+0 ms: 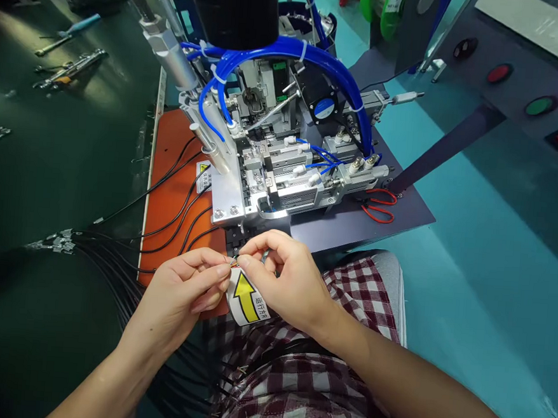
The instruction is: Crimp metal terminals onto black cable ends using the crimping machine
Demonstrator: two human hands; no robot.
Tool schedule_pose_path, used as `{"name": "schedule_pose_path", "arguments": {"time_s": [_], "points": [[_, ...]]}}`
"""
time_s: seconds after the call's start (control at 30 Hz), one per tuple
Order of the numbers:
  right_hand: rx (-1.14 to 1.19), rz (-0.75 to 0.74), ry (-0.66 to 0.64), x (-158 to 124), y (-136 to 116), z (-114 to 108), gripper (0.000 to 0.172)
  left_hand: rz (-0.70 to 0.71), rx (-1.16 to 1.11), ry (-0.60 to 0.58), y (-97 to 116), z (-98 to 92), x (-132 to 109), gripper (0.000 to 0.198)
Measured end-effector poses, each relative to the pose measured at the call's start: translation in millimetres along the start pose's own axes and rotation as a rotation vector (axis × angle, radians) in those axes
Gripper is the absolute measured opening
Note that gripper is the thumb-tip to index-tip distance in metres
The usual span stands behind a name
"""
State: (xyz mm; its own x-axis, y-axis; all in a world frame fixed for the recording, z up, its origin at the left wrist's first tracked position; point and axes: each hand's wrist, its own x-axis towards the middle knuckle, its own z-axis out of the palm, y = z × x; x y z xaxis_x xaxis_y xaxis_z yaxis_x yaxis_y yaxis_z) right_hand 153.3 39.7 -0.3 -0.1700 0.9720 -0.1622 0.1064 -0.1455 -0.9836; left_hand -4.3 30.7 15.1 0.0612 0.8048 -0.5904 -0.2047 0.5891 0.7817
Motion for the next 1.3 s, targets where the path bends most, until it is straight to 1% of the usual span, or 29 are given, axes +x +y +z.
{"name": "schedule_pose_path", "arguments": {"time_s": [0.07,0.2,0.3,0.43,0.57,0.63,0.7,0.83,0.97,1.1,1.2,1.3], "points": [[0.008,0.008,-0.010,1.0,-2.1,-0.6,0.007,0.007,0.013,-0.005,-0.6,-1.0,-0.6,0.024],[0.057,0.109,-0.068,4.6,-4.5,-0.7,0.008,0.030,0.044,-0.024,-1.4,-2.7,-1.8,0.023],[0.084,0.137,-0.108,6.8,-4.3,-2.7,0.010,0.043,0.046,-0.039,-1.6,-2.7,-1.5,0.022],[0.083,0.182,-0.159,8.0,-3.4,-6.7,0.011,0.049,0.032,-0.030,-1.3,-2.6,-0.9,0.021],[0.097,0.142,-0.173,6.3,-1.6,-6.5,0.011,0.048,0.022,-0.040,-2.0,-3.7,-0.7,0.022],[0.132,0.108,-0.166,3.2,0.6,-2.9,0.011,0.042,0.020,-0.038,-3.3,-3.7,-0.4,0.021],[0.158,0.105,-0.150,-1.3,3.6,2.7,0.011,0.040,0.015,-0.024,-5.4,-2.8,-0.1,0.021],[0.075,0.117,-0.094,-9.3,9.0,10.0,0.013,0.059,0.013,0.002,-9.9,-0.9,-0.4,0.022],[-0.003,0.144,-0.131,-8.4,6.3,0.6,0.013,0.066,0.051,-0.006,-12.6,-2.0,-1.3,0.021],[-0.019,0.156,-0.119,-2.4,-3.0,-10.6,0.013,0.093,0.116,-0.012,-14.7,-4.7,-1.4,0.021],[-0.002,0.147,-0.152,1.2,-7.3,-11.3,0.012,0.113,0.144,-0.022,-15.4,-5.7,-1.6,0.022],[0.037,0.172,-0.209,4.2,-7.9,-11.8,0.013,0.117,0.184,-0.032,-14.0,-6.4,-2.2,0.021]]}}
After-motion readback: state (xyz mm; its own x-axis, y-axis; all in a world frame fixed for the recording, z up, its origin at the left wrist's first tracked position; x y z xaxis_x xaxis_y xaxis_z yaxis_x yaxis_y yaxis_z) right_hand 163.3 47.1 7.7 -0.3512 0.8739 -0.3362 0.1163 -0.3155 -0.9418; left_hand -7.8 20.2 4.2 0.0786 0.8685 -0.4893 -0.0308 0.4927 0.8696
